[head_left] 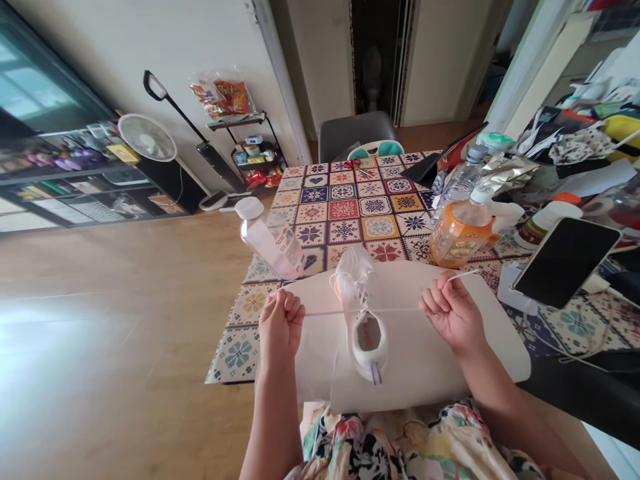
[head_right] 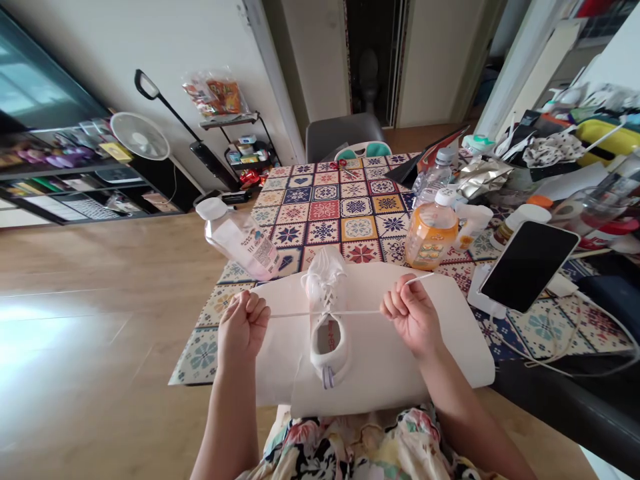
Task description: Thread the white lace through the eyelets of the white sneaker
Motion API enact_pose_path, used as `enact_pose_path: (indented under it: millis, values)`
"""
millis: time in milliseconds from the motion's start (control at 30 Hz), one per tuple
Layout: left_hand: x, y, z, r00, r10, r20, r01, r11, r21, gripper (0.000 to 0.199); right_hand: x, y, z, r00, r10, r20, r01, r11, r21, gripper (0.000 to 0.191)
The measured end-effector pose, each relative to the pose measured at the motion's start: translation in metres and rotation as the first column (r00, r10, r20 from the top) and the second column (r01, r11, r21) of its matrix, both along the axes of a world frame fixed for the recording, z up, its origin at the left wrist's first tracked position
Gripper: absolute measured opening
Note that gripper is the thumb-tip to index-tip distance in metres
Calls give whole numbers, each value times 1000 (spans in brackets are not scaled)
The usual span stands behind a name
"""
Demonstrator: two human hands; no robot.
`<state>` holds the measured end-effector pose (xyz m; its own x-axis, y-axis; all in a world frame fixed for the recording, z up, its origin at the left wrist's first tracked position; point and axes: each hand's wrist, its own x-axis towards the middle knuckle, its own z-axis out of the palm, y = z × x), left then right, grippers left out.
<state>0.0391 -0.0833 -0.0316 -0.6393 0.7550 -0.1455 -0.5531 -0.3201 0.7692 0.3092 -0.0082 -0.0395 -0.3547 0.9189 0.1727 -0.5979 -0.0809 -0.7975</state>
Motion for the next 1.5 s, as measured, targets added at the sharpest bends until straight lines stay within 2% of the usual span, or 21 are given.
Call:
enact_pose_path:
  millis: [33, 100, 167, 200, 267, 333, 367, 433, 467, 533, 600, 667, 767, 867, 967, 1067, 1133, 1233, 1300, 1400, 1500]
  values:
    - [-2, -1, -2, 998, 1, -57, -3, 1000, -19, 33, 2, 0, -4, 999, 29, 24, -30, 999, 42, 21]
    - [-3, -5, -5, 981, -70, -182, 59, 996, -68, 31, 4, -1, -11, 985, 99, 139, -122, 978, 168, 31]
    - [-4, -9, -6, 910, -252, -329, 208, 964, -163, 33, 3, -3, -12, 935, 99, 341, -211, 927, 310, 43]
    - [-4, -11, -5, 838, -371, -401, 295, 925, -238, 38, 1, -4, -11, 890, 63, 451, -249, 896, 367, 46]
    - [-2, -14, -1, 633, -582, -510, 401, 811, -426, 47, -5, -7, -4, 775, -46, 630, -311, 840, 444, 43]
    - [1, -15, 3, 416, -714, -563, 398, 700, -594, 43, -11, -11, 5, 655, -138, 743, -373, 796, 477, 34]
    - [3, -15, 5, 331, -749, -574, 375, 663, -648, 38, -14, -13, 8, 601, -177, 779, -401, 777, 485, 29]
    - [6, -15, 6, 228, -776, -588, 341, 629, -698, 29, -18, -17, 13, 518, -226, 825, -434, 762, 481, 20]
    - [7, -15, 5, 217, -773, -596, 339, 632, -697, 26, -19, -18, 14, 495, -234, 837, -440, 763, 473, 15]
    - [5, -14, 3, 255, -747, -614, 362, 663, -655, 20, -18, -18, 14, 486, -230, 843, -440, 769, 463, 9]
    - [0, -14, 0, 304, -708, -638, 386, 703, -597, 16, -16, -15, 13, 495, -237, 836, -444, 758, 478, 15]
    - [-6, -15, -1, 318, -662, -679, 404, 742, -535, 15, -12, -11, 12, 477, -261, 839, -450, 748, 489, 14]
    - [-10, -15, 1, 360, -571, -737, 465, 795, -389, 19, -7, -6, 14, 466, -237, 853, -442, 772, 456, 13]
    - [-2, -15, 2, 484, -539, -689, 557, 797, -232, 26, -5, -3, 18, 600, -31, 800, -448, 815, 368, 21]
    - [15, -11, -3, 584, -575, -573, 624, 769, -137, 30, -11, -3, 20, 754, 237, 612, -455, 861, 228, 23]
    - [33, -4, -9, 690, -570, -447, 618, 785, -48, 30, -23, -5, 17, 845, 336, 416, -421, 897, 131, 20]
    - [41, 0, -10, 748, -544, -381, 580, 814, -24, 32, -27, -5, 15, 867, 357, 348, -414, 904, 105, 21]
    - [45, 4, -9, 812, -493, -314, 516, 857, -11, 33, -20, -2, 17, 865, 355, 355, -419, 900, 120, 24]
    - [45, 4, -8, 822, -483, -301, 501, 865, -21, 34, -5, 1, 20, 846, 336, 413, -427, 891, 150, 24]
    - [43, 3, -8, 817, -492, -301, 504, 863, -43, 36, 22, 7, 24, 799, 294, 524, -445, 875, 189, 25]
    - [42, 3, -9, 818, -500, -284, 510, 859, -45, 35, 47, 13, 23, 706, 245, 665, -493, 843, 213, 19]
